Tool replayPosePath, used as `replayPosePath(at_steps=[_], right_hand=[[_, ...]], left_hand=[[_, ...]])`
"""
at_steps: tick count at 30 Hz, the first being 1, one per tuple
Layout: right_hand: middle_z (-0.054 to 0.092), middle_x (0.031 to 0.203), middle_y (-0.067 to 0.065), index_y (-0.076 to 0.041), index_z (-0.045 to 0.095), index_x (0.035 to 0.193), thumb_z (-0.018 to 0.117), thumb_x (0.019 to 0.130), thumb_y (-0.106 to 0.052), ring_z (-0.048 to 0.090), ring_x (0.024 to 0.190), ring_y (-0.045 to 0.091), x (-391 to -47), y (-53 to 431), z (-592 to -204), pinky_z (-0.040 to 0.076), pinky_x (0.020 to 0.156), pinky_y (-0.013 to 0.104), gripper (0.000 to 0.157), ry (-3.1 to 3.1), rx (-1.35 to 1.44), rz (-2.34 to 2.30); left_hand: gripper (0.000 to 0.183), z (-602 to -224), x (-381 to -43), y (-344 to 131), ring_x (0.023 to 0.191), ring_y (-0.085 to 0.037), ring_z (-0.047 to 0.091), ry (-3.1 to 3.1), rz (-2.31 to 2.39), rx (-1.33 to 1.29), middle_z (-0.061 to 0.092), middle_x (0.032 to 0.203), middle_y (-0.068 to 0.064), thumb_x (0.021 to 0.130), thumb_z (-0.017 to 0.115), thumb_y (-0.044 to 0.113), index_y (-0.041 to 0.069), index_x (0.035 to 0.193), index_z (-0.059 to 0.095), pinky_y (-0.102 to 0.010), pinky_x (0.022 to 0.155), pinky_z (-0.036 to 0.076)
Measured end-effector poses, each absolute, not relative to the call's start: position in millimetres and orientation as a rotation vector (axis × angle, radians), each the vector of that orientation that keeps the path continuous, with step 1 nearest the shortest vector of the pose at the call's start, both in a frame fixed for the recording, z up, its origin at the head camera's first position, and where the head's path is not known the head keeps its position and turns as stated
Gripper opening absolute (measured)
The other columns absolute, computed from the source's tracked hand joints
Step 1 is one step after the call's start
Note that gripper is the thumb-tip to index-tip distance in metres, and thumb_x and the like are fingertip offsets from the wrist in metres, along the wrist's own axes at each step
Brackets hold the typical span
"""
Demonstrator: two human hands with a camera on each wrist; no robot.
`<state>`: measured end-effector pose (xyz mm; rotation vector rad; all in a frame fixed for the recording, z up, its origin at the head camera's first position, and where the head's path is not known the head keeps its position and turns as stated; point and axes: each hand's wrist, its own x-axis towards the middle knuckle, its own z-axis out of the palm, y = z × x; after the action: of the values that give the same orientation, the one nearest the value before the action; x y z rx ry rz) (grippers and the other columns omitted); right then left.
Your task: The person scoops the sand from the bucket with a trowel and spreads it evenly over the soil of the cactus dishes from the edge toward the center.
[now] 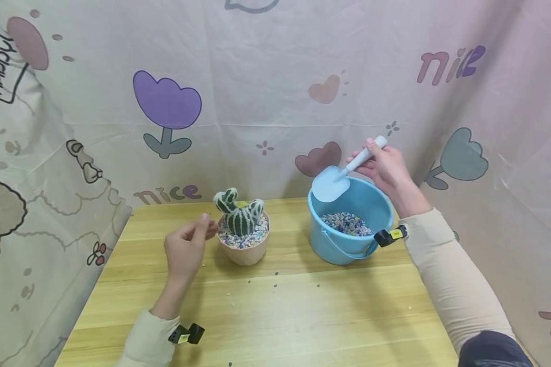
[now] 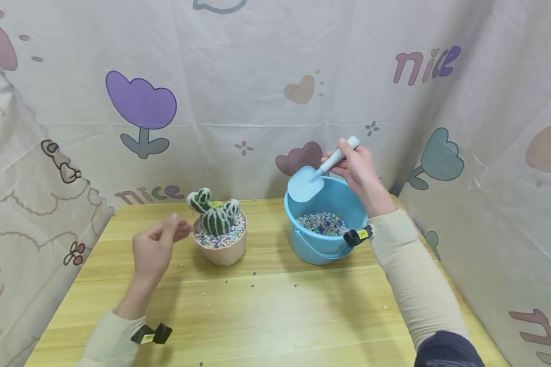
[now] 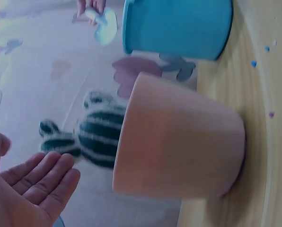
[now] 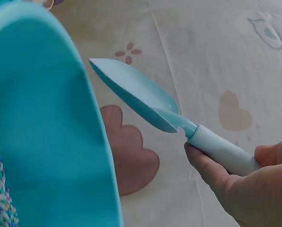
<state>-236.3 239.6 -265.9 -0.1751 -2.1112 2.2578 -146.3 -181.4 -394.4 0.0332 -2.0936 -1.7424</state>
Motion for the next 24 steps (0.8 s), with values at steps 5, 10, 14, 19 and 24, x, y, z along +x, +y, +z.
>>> replayPosePath(at_steps=[5,10,14,19,24], right_hand=[[0.075,0.098,0.001,-0.009,0.056,0.120,0.064,0.100,-0.044,0.078,0.099,0.015,-235.4,247.6,-269.1,0.059,0.099,0.037,0.041,-2.131,-0.112,2.217],[0.076,0.098,0.001,-0.008,0.056,0.121,0.061,0.105,-0.039,0.077,0.099,0.015,-237.5,248.9,-277.9,0.060,0.099,0.037,0.035,-2.166,-0.039,2.196],[0.076,0.099,0.001,-0.008,0.058,0.118,0.058,0.108,-0.034,0.077,0.099,0.014,-238.8,248.6,-286.5,0.063,0.096,0.032,0.029,-2.194,0.021,2.168],[0.075,0.104,0.000,-0.005,0.059,0.121,0.056,0.109,-0.035,0.074,0.106,0.014,-240.2,249.8,-296.6,0.060,0.105,0.037,0.032,-2.286,0.047,2.063],[0.068,0.125,0.012,0.001,0.053,0.134,0.052,0.111,-0.038,0.066,0.126,0.026,-238.9,247.7,-306.3,0.049,0.118,0.051,0.046,-2.460,0.051,1.860]], left_hand=[[0.026,-395.4,-135.1,-156.0,0.079,-0.011,0.078,-2.193,-1.746,-0.072,0.081,0.093,-0.018,0.104,0.069,0.025,0.002,0.100,0.081,-0.016,0.073,0.063],[0.024,-398.0,-130.7,-133.4,0.086,-0.024,0.078,-2.274,-1.741,-0.206,0.081,0.090,-0.011,0.102,0.072,0.023,0.001,0.100,0.081,-0.015,0.074,0.060],[0.022,-397.6,-132.4,-123.3,0.086,-0.020,0.077,-2.306,-1.768,-0.251,0.081,0.089,-0.008,0.101,0.073,0.021,0.000,0.101,0.081,-0.017,0.079,0.061],[0.023,-397.4,-138.6,-111.4,0.087,-0.016,0.077,-2.361,-1.843,-0.284,0.082,0.095,-0.010,0.100,0.075,0.021,0.001,0.111,0.080,-0.019,0.080,0.063],[0.029,-396.2,-145.5,-96.6,0.092,-0.023,0.079,-2.405,-1.967,-0.296,0.080,0.105,-0.015,0.100,0.075,0.023,0.002,0.120,0.077,-0.024,0.081,0.066]])
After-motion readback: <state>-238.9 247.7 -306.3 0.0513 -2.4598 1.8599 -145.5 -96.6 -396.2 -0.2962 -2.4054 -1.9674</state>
